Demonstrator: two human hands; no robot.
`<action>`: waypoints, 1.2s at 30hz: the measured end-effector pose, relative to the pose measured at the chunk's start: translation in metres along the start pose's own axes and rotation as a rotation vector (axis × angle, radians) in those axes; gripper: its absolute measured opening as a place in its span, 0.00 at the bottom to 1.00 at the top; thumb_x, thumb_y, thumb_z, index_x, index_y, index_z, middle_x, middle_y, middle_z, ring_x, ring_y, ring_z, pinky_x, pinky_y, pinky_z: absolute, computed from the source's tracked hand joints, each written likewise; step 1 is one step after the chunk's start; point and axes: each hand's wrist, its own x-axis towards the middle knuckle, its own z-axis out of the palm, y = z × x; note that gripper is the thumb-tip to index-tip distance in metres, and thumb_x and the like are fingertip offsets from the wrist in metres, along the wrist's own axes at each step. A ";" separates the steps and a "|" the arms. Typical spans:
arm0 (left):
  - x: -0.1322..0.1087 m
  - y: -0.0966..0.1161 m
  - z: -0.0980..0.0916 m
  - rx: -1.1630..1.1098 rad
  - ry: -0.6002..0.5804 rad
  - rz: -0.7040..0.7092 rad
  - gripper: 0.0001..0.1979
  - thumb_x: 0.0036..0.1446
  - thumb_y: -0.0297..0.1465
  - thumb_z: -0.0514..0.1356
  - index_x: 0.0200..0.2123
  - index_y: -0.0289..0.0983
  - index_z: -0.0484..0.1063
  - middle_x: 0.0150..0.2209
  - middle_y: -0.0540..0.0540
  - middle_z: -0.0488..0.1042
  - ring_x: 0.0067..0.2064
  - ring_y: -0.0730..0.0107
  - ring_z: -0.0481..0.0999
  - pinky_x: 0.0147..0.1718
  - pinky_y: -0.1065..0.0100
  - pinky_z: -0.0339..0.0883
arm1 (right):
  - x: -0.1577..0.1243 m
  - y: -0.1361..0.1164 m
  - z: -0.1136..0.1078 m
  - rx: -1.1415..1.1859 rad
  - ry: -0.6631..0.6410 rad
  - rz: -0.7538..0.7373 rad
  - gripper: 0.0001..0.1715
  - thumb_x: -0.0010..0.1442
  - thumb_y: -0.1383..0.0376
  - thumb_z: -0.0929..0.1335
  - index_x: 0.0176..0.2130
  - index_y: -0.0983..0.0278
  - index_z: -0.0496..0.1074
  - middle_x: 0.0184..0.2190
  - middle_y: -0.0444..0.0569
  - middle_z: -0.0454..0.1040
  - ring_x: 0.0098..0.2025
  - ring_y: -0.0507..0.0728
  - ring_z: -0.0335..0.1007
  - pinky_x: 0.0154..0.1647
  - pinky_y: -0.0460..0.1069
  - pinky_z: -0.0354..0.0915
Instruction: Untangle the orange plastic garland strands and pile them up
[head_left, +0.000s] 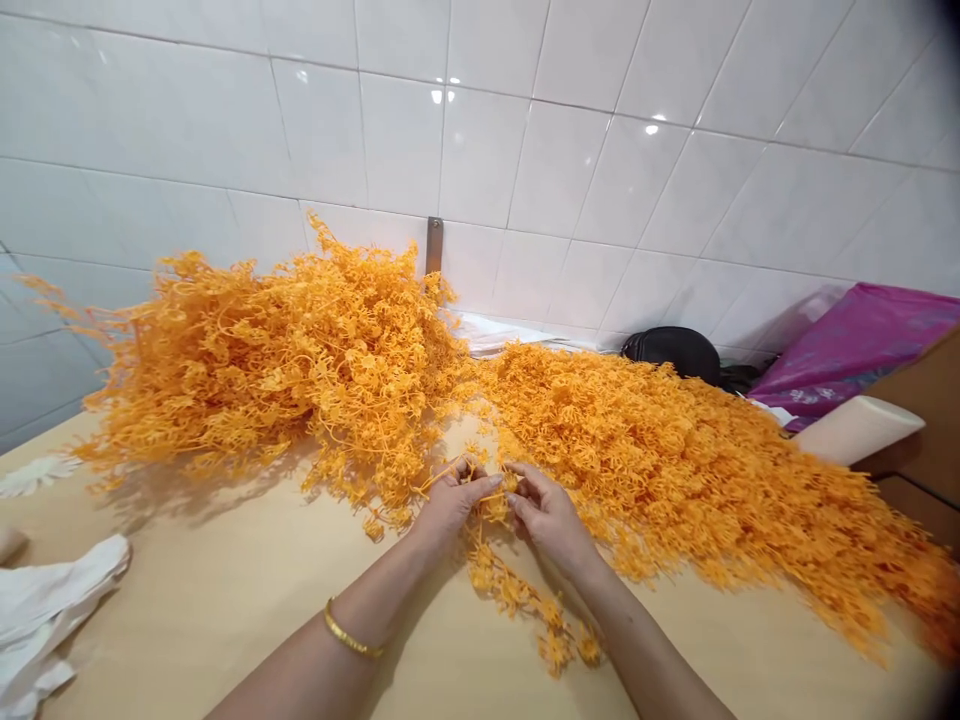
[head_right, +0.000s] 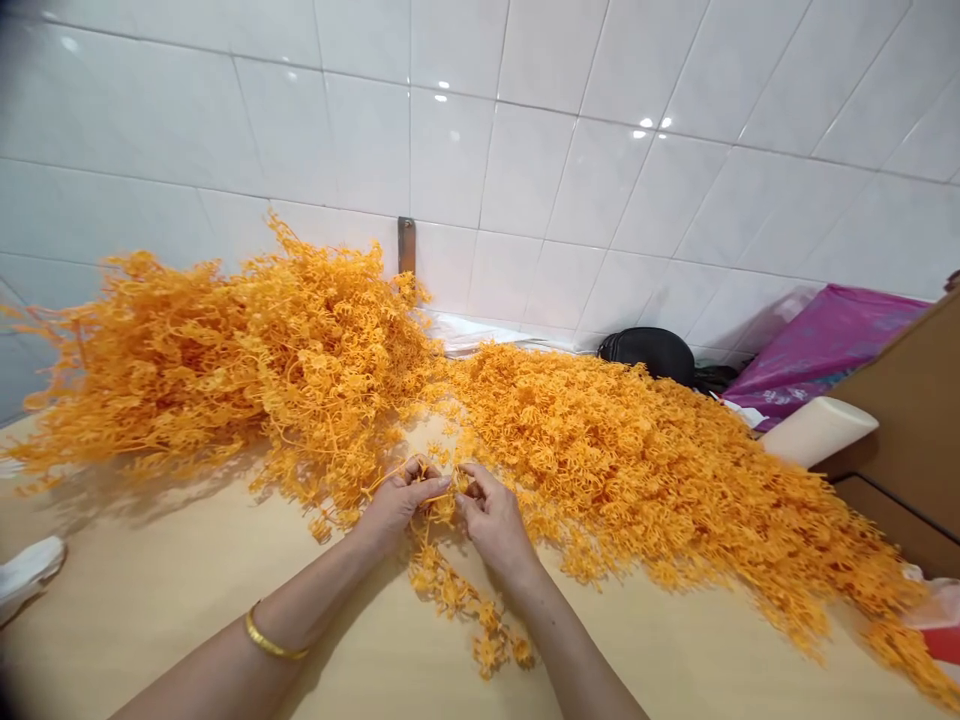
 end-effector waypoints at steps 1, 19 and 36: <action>0.000 0.000 0.001 -0.028 -0.004 -0.005 0.12 0.36 0.30 0.65 0.23 0.34 0.63 0.19 0.53 0.66 0.21 0.79 0.65 0.22 0.75 0.58 | 0.001 -0.003 0.001 -0.078 -0.002 -0.077 0.19 0.49 0.68 0.61 0.43 0.62 0.66 0.20 0.41 0.62 0.21 0.50 0.58 0.22 0.45 0.57; 0.007 0.011 -0.007 -0.153 -0.033 -0.163 0.08 0.40 0.28 0.61 0.27 0.32 0.70 0.18 0.50 0.66 0.22 0.77 0.66 0.23 0.75 0.59 | 0.010 0.005 -0.006 0.221 0.091 -0.090 0.15 0.54 0.62 0.61 0.42 0.60 0.68 0.32 0.47 0.67 0.31 0.53 0.62 0.30 0.47 0.60; 0.003 0.007 -0.005 0.053 -0.188 -0.228 0.08 0.41 0.31 0.61 0.22 0.35 0.63 0.14 0.52 0.64 0.16 0.81 0.59 0.16 0.77 0.49 | 0.009 0.009 -0.006 0.081 0.170 -0.057 0.15 0.53 0.57 0.63 0.22 0.64 0.59 0.17 0.40 0.60 0.21 0.48 0.57 0.19 0.43 0.53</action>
